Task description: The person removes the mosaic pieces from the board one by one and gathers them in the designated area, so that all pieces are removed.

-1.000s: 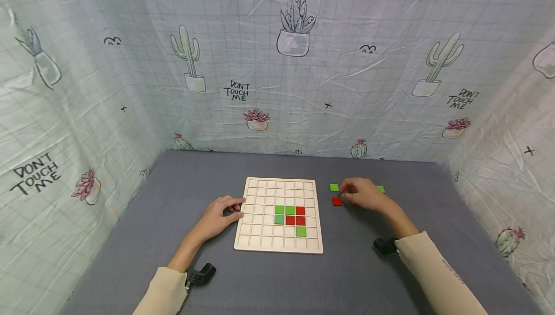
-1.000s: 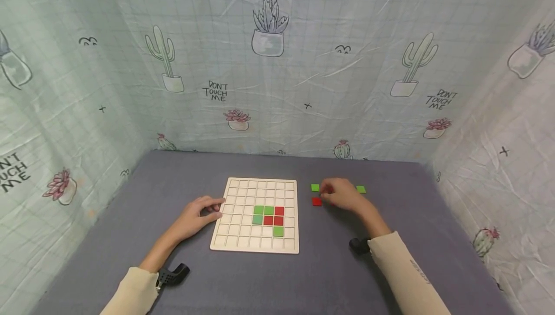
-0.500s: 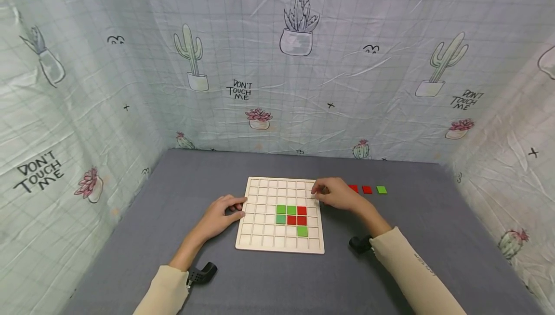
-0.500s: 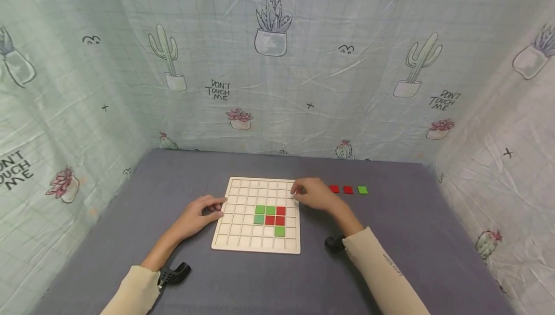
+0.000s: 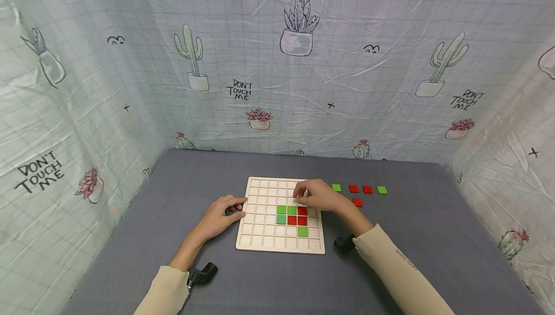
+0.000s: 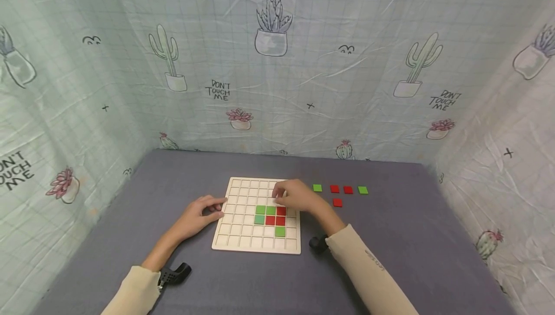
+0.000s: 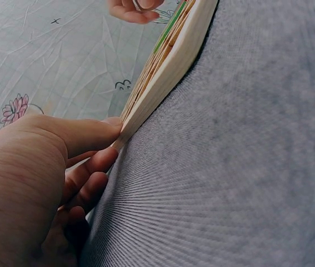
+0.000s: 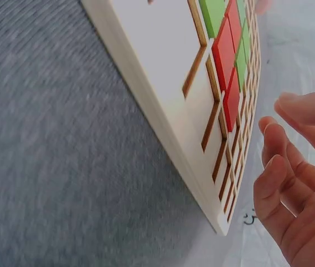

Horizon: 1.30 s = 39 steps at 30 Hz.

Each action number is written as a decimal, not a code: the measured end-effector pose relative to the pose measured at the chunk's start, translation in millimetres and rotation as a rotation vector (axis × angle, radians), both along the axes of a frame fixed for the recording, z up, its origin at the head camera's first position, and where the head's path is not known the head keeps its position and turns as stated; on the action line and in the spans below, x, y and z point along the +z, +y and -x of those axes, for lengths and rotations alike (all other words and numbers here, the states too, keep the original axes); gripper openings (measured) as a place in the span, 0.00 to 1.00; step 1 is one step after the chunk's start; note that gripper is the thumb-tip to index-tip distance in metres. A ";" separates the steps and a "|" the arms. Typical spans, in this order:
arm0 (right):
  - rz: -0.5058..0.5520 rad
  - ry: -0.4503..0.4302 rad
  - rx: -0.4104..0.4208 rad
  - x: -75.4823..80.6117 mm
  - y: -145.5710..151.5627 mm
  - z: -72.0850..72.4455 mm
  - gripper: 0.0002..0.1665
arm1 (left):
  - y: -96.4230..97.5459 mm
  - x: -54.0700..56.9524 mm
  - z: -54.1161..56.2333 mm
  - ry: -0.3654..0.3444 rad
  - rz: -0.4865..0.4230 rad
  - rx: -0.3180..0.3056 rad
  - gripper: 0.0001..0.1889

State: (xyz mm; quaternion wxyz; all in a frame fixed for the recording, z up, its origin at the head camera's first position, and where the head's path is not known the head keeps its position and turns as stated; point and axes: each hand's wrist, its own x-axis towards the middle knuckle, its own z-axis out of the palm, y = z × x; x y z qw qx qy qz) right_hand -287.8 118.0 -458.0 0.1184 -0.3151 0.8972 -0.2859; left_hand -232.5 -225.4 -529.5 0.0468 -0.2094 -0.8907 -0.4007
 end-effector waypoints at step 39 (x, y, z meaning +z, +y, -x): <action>-0.078 0.000 0.064 -8.7 -26.5 -2.8 0.05 | -0.2 1.9 -0.8 -0.019 -0.007 -0.011 0.22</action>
